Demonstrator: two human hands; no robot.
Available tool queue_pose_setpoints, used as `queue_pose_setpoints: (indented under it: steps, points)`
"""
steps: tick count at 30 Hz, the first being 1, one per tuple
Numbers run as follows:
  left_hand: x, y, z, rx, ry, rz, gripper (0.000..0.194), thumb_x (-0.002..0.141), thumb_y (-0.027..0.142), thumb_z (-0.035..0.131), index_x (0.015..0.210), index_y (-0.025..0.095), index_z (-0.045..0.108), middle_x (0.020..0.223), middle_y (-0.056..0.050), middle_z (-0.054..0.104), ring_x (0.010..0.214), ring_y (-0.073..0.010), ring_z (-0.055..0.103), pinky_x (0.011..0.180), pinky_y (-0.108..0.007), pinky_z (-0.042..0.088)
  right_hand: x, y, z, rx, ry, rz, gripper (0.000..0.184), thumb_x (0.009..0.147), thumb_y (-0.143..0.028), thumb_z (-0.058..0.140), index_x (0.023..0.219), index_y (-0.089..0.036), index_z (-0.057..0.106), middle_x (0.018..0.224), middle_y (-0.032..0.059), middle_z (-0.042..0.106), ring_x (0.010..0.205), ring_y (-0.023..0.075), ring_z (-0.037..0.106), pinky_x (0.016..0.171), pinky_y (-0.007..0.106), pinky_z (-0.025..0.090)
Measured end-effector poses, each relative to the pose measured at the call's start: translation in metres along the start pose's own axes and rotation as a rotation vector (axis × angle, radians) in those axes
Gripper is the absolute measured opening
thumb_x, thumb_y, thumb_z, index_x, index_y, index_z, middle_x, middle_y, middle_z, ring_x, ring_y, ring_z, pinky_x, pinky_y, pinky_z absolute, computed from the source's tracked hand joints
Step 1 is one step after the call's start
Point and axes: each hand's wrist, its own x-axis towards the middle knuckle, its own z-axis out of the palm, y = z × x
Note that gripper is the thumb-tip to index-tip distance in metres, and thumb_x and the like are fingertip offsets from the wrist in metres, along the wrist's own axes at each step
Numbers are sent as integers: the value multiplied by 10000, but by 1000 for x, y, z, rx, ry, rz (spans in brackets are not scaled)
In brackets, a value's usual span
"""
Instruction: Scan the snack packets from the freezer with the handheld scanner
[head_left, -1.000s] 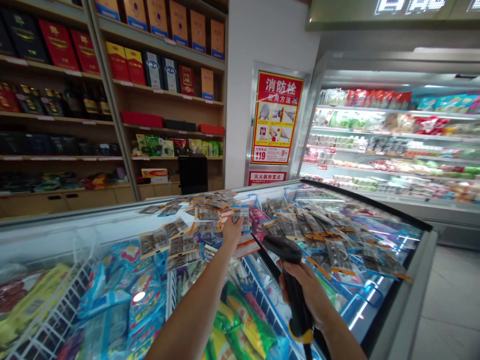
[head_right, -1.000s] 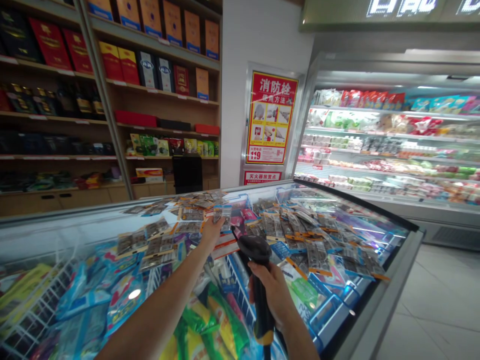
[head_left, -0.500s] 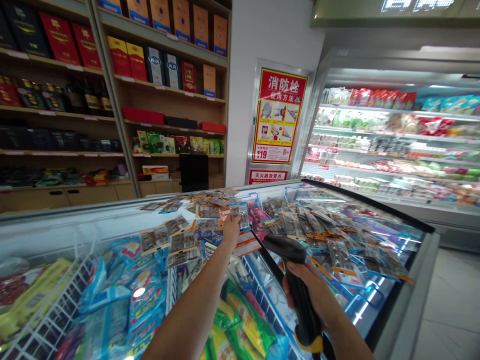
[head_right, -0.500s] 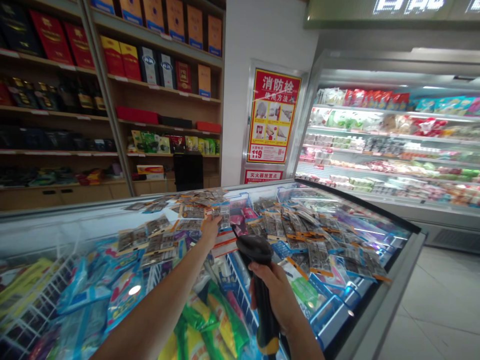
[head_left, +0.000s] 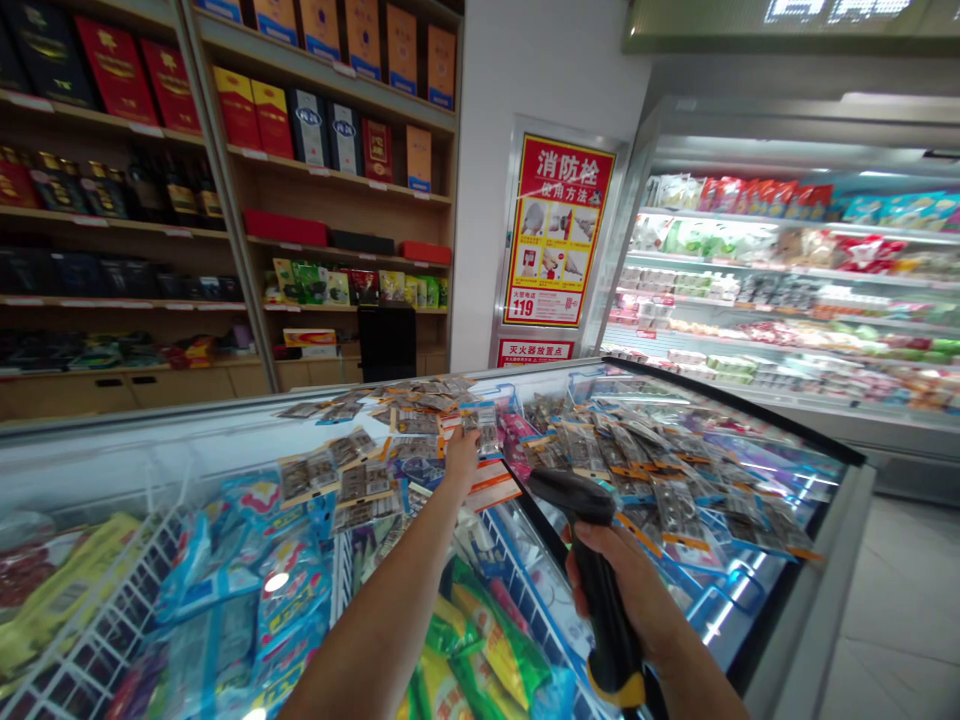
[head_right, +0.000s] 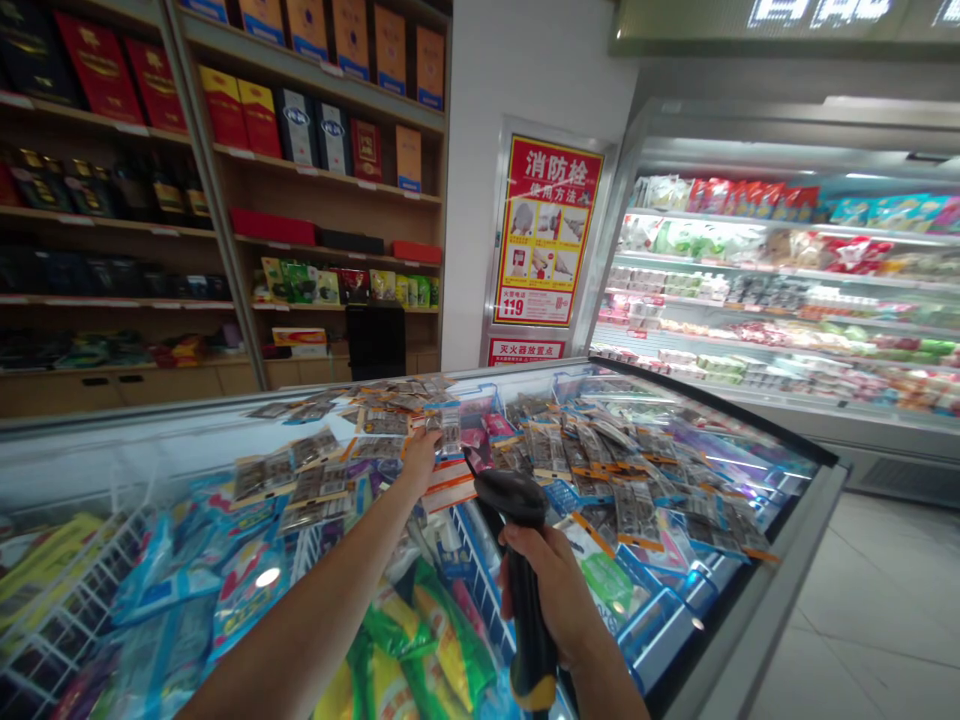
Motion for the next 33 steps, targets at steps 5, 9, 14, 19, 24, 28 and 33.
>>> queue_pose_setpoints:
  steps: [5,9,14,19,24,28,33]
  points:
    - [2,-1,-1,-40,-24,-7,123,668,231,416,690,187,529,663,4,565,675,-138,525,626,-246,396,-2,-3,1,-24,11,-15,259,701,-410,509,710,-151,526,430,-11,540,312,110,478,318,193,329]
    - [-2,3,-3,-64,-41,4,154,697,259,406,722,185,539,717,-12,587,698,-154,531,658,-274,404,-7,-7,7,-32,0,-31,287,691,-427,529,745,-145,538,444,-6,548,322,114,479,318,201,328]
    - [-9,12,-6,-50,-50,16,202,747,274,373,730,185,553,801,-35,611,803,-168,540,750,-282,391,-8,-8,11,-36,-16,-52,270,704,-414,515,758,-150,516,420,-14,546,315,108,473,322,191,317]
    - [-11,17,-6,-33,-60,-20,233,767,274,343,744,175,553,776,-34,617,785,-168,549,748,-282,399,-4,-3,9,3,-27,-14,258,685,-408,530,694,-151,505,423,-4,552,306,109,474,313,196,305]
    - [-9,12,-6,-23,-52,28,241,765,273,349,780,174,568,867,-50,624,842,-171,548,787,-284,391,-1,-1,8,41,-5,2,270,683,-415,531,692,-145,528,410,-7,543,300,109,472,311,194,306]
    - [-7,10,-6,-34,-55,17,256,776,290,356,810,169,578,889,-63,631,874,-181,552,783,-286,396,6,-5,-4,30,89,-69,307,657,-442,580,602,-144,529,392,-4,526,315,116,482,309,200,301]
    - [-11,15,-5,-70,-71,36,254,769,304,375,832,165,578,873,-59,635,821,-183,561,761,-308,409,17,-18,-50,13,314,-191,268,640,-403,623,603,-147,555,439,0,570,342,114,493,330,213,341]
